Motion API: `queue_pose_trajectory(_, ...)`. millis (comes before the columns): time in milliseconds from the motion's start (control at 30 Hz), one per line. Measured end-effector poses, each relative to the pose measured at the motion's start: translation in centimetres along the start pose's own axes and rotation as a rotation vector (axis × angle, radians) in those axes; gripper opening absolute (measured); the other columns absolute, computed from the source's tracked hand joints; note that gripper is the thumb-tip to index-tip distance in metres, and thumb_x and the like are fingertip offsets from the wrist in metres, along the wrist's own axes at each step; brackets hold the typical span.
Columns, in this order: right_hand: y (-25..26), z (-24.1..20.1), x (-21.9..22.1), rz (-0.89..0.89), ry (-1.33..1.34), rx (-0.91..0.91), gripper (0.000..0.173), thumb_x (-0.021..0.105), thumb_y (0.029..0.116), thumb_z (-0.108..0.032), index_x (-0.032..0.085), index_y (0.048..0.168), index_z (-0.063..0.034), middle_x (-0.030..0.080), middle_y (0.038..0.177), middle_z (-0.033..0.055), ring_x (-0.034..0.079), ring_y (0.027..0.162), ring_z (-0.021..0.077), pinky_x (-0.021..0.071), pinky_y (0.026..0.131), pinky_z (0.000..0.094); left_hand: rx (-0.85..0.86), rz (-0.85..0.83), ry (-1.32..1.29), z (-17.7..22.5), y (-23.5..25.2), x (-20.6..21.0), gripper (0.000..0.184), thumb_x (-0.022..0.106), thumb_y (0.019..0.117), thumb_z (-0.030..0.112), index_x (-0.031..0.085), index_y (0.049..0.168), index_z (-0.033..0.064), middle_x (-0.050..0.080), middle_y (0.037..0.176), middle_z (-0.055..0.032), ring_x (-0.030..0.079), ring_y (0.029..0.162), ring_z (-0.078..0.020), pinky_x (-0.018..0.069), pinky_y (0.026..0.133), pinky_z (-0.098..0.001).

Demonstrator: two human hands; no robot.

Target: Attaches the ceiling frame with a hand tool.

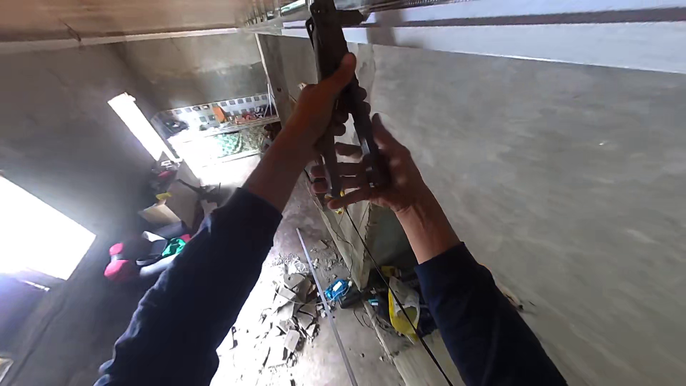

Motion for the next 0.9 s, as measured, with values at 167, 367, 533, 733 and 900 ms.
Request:
queue_pose_trajectory(167, 0.3, -0.4, -0.8, 0.082, -0.157, -0.057, 0.048, 0.045, 0.1022, -0.061, 0.058, 0.108, -0.0150, 0.060, 0.077, 0.0022, 0.063, 0.070, 0.0171, 0.0591, 0.073, 0.0395, 0.081, 0.141, -0.066, -0.4, 0.9, 1.7, 0.033, 0.067, 0.0987, 0.038, 0.059, 0.099, 0.0065, 0.062, 0.069, -0.0014, 0.062, 0.057, -0.0112, 0.0550, 0.054, -0.0276)
queue_pose_trajectory(367, 0.5, -1.0, -0.1, 0.265, -0.363, -0.072, 0.050, 0.032, 0.1100, -0.051, 0.055, 0.116, -0.0072, 0.075, 0.102, 0.0109, 0.075, 0.090, 0.0240, 0.0643, 0.078, 0.0400, -0.083, -0.132, 0.434, 1.9, -0.4, -2.2, 0.049, 0.045, 0.1039, 0.058, 0.064, 0.110, 0.0128, 0.063, 0.086, 0.0018, 0.060, 0.070, -0.0071, 0.0516, 0.061, -0.0254)
queue_pose_trajectory(533, 0.3, -1.1, 0.0, 0.185, -0.271, -0.140, 0.060, 0.026, 0.1105, -0.051, 0.061, 0.110, -0.0031, 0.073, 0.115, 0.0166, 0.073, 0.107, 0.0307, 0.0625, 0.086, 0.0449, -0.131, -0.170, 0.581, 4.9, -1.6, -4.5, 0.050, 0.039, 0.1057, 0.056, 0.071, 0.104, 0.0182, 0.071, 0.087, 0.0063, 0.061, 0.064, -0.0021, 0.0492, 0.056, -0.0183)
queue_pose_trajectory(733, 0.4, 0.2, 0.7, -0.118, 0.031, -0.020, 0.086, 0.020, 0.0961, -0.080, 0.052, 0.138, -0.0120, 0.064, 0.132, 0.0288, 0.061, 0.120, 0.0542, 0.0548, 0.089, 0.0698, -0.001, -0.010, 0.062, 0.5, 0.1, -1.1, 0.048, 0.046, 0.1045, 0.055, 0.067, 0.104, 0.0119, 0.065, 0.077, -0.0002, 0.052, 0.052, -0.0068, 0.0412, 0.043, -0.0196)
queue_pose_trajectory(900, 0.7, 0.1, 0.6, 0.059, -0.091, -0.080, 0.049, 0.044, 0.1025, -0.060, 0.058, 0.106, -0.0132, 0.061, 0.080, 0.0058, 0.064, 0.071, 0.0192, 0.0580, 0.069, 0.0359, 0.066, 0.099, 0.002, 0.1, 0.8, 0.6, 0.036, 0.065, 0.0986, 0.045, 0.060, 0.100, 0.0088, 0.061, 0.072, -0.0019, 0.060, 0.057, -0.0108, 0.0528, 0.052, -0.0263)
Point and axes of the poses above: each hand's wrist, its own y-axis towards the middle knuckle, its own x-axis out of the palm, z = x × y, the point moved 6 cm from there along y, towards the middle knuckle
